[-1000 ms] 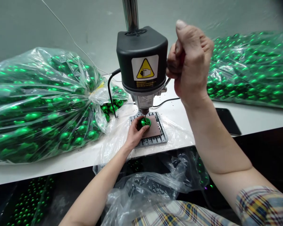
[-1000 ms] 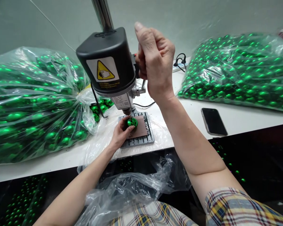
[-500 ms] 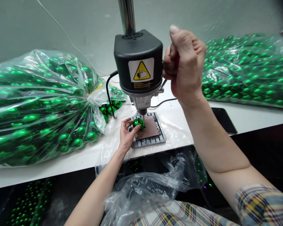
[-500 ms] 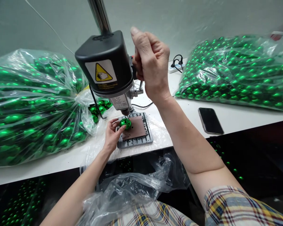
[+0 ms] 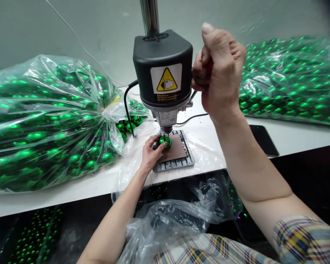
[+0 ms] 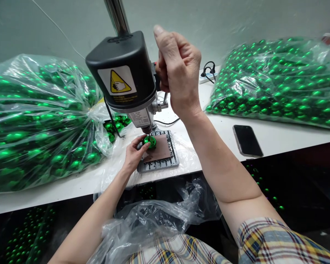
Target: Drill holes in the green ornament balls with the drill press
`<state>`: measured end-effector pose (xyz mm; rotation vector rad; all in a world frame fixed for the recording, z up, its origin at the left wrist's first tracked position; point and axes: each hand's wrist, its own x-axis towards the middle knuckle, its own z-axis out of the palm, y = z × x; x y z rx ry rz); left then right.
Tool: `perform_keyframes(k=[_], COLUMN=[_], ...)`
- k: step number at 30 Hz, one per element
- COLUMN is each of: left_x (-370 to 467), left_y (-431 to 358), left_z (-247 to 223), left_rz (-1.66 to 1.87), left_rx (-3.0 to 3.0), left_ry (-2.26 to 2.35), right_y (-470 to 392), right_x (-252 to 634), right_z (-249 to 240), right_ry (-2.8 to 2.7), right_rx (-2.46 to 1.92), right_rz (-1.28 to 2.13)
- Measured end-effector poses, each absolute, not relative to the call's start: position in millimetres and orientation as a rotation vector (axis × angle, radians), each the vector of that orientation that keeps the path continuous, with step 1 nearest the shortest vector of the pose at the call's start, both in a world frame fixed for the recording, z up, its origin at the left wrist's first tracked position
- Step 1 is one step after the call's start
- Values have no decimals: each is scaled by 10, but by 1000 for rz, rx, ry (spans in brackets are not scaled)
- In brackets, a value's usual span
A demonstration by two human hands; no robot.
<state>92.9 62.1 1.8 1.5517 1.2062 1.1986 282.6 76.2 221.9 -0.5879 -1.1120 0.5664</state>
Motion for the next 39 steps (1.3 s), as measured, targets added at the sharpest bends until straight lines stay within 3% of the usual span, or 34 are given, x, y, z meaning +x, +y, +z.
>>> perform_keyframes(k=[11,28,39], left_x=[1041,1105,1104], left_y=[584,550,555], left_z=[158,5,-52], left_rz=[1150,1081,1096], left_rx=[1945,1679,1678], left_ry=[1181,1155,1139], right_y=[760,693,288], right_x=[2828,2809,2755], right_z=[2209,2179,1782], right_ry=[-1144,-1120,-1111], right_rx=[-561,-507,-530], right_rz=[541,522,278])
